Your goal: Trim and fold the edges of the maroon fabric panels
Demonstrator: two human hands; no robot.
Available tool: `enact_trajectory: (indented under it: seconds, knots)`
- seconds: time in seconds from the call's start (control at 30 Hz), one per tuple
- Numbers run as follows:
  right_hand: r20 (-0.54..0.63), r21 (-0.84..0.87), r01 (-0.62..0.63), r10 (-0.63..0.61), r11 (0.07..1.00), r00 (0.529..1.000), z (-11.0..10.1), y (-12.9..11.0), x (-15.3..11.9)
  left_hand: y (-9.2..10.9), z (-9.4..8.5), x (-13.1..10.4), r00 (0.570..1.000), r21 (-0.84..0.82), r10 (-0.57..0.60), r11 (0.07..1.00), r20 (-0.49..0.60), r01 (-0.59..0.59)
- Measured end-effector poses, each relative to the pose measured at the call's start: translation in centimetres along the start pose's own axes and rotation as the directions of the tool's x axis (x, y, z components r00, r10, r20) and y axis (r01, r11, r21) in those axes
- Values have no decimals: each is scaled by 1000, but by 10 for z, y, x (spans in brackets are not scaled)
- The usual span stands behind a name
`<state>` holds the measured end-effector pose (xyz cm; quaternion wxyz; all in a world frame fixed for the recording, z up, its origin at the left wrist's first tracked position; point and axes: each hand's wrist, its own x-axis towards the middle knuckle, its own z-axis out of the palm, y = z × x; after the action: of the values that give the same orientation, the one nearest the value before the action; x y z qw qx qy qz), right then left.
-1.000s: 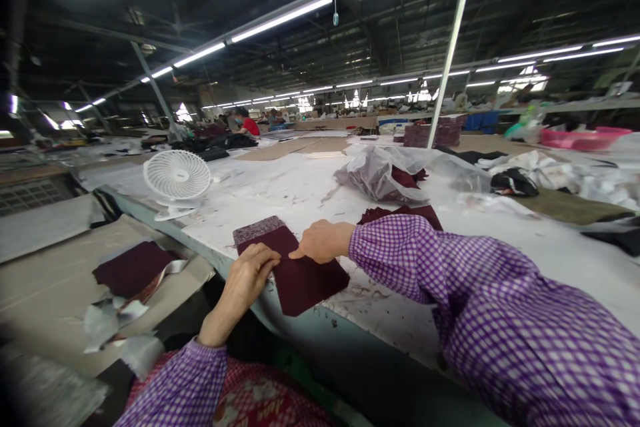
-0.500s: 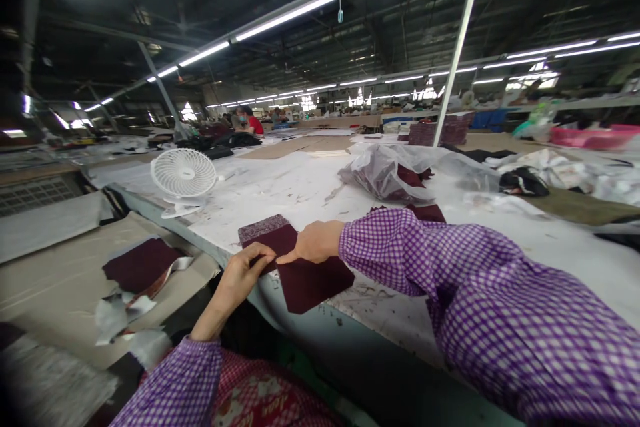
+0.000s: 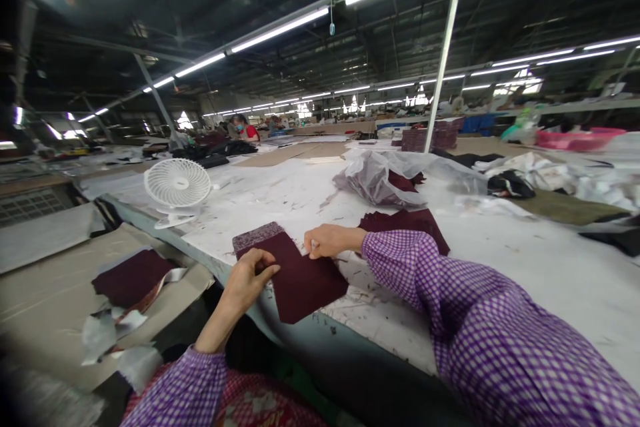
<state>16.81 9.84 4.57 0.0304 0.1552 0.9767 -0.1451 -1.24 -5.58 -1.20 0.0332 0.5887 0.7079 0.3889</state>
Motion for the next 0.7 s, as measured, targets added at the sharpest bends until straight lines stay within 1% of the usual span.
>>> enact_trajectory:
  seconds: [0.13, 0.2, 0.33, 0.43, 0.5, 0.6, 0.63, 0.7]
  knots:
    - [-14, 149, 90, -89, 985, 996, 1, 7, 2, -3, -1, 1, 1000, -34, -8, 999, -2, 8]
    - [-17, 253, 91, -89, 963, 996, 0, 8, 1, -5, -2, 2, 1000, -37, -10, 999, 17, 11]
    - [-17, 469, -47, 62, 882, 998, -3, 7, -1, -7, -2, 4, 999, -25, -1, 1000, 39, 2]
    - [3, 558, -112, 133, 822, 991, -9, 5, -2, -8, 0, 4, 1000, -10, 17, 1000, 22, -17]
    - [32, 565, -127, 133, 815, 991, -21, 5, -8, -9, -1, 3, 999, -31, 29, 999, 21, -29]
    - [39, 492, -124, 121, 862, 992, -52, 14, -31, -10, -4, 3, 998, -66, 55, 996, 20, -54]
    - [30, 455, -140, 142, 879, 989, -64, 21, -42, -9, -6, 3, 998, -53, 63, 997, 30, -61]
    - [3, 382, -231, 249, 895, 969, -87, 38, -68, -3, -8, 3, 995, 35, 69, 997, 67, -72]
